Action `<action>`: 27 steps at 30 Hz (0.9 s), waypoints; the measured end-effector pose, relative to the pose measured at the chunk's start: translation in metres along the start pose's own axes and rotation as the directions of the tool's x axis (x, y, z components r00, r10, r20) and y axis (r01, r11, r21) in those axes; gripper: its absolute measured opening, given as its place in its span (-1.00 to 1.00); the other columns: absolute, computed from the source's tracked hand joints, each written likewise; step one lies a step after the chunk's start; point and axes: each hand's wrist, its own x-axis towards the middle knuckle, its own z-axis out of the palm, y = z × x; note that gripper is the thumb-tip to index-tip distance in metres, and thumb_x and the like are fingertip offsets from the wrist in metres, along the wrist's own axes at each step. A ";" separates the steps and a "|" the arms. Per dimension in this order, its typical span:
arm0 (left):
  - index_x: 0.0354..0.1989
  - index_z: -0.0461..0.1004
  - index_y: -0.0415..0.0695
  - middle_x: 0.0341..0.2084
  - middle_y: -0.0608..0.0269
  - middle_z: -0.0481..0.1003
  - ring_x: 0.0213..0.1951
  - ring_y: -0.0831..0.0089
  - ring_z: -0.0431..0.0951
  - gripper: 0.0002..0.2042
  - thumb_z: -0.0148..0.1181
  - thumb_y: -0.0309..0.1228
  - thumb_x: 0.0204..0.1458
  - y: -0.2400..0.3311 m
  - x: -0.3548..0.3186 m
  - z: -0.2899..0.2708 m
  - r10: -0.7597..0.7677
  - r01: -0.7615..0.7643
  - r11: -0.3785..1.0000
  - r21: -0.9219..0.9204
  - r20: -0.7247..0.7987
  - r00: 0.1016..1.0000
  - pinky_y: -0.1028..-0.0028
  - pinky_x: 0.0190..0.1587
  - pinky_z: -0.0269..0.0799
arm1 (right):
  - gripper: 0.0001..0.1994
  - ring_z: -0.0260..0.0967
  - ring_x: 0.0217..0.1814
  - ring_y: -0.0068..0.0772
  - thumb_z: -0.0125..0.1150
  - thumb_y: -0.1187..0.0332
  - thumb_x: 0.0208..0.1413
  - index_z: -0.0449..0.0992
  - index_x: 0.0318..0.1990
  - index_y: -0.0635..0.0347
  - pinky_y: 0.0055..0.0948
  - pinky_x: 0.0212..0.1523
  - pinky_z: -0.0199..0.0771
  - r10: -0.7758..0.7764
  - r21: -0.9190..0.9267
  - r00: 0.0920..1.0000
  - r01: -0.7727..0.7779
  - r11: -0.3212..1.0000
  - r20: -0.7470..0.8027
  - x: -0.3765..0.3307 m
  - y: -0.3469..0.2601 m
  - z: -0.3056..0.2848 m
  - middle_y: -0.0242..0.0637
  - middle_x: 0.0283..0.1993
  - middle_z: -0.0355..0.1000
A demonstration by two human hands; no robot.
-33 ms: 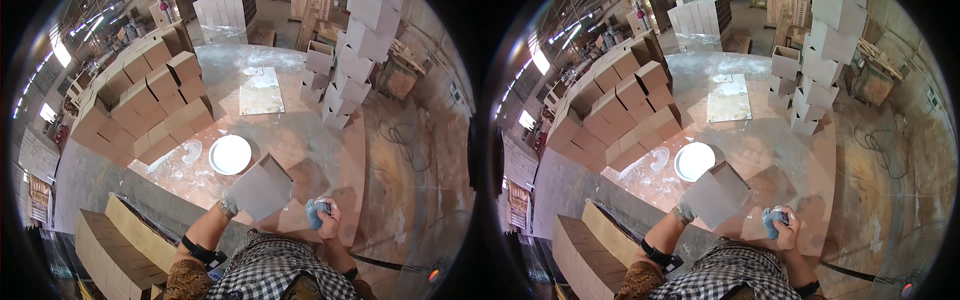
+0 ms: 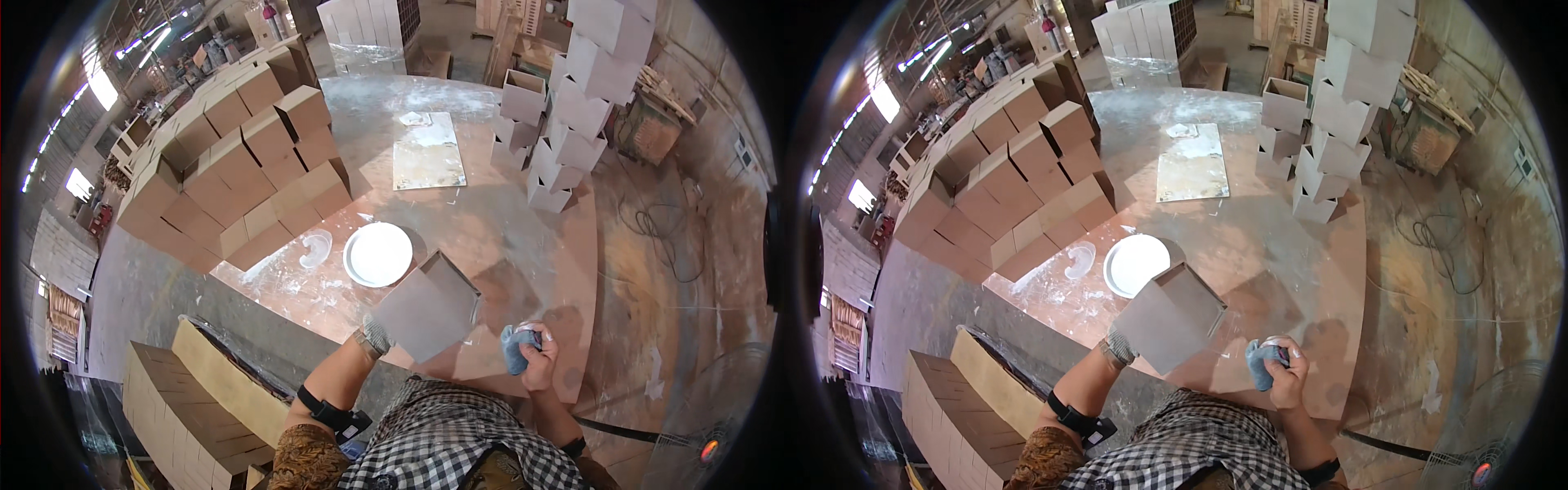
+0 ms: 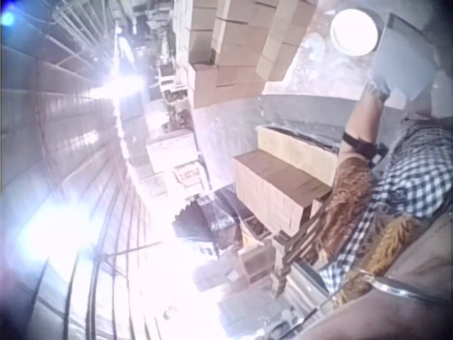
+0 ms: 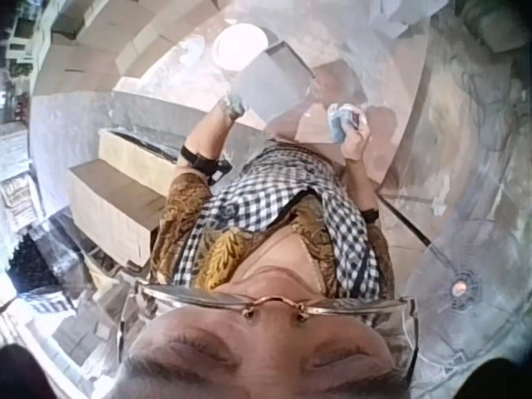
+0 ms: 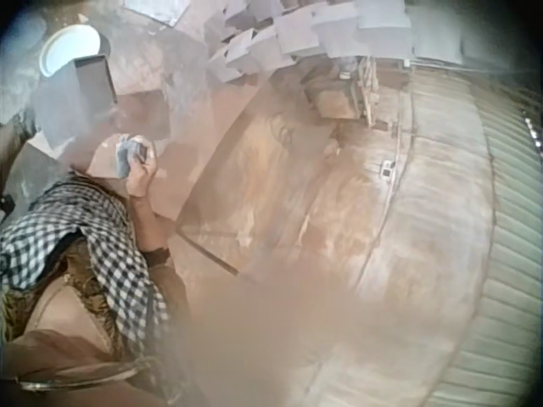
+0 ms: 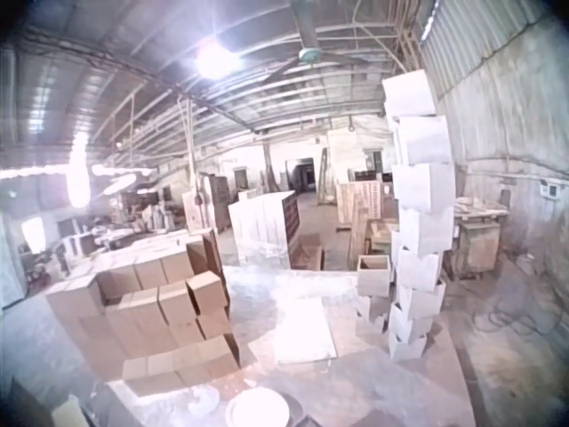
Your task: The person wipes the interior and exterior of a wooden box with a cloth, then places the box onto a stack of similar boxes and begins wiping another box.
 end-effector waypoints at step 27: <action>0.05 0.28 -0.17 -0.03 0.03 0.34 -0.02 0.26 0.37 -0.57 0.01 -0.24 0.00 0.081 0.011 0.005 0.276 -0.299 0.217 0.929 0.236 0.932 0.38 -0.08 0.36 | -0.81 0.34 -0.36 -0.44 0.01 0.56 -0.15 0.38 -0.30 0.25 -0.49 -0.26 0.36 0.305 0.291 0.805 -0.172 0.941 -0.509 -0.022 0.033 0.013 -0.34 -0.38 0.37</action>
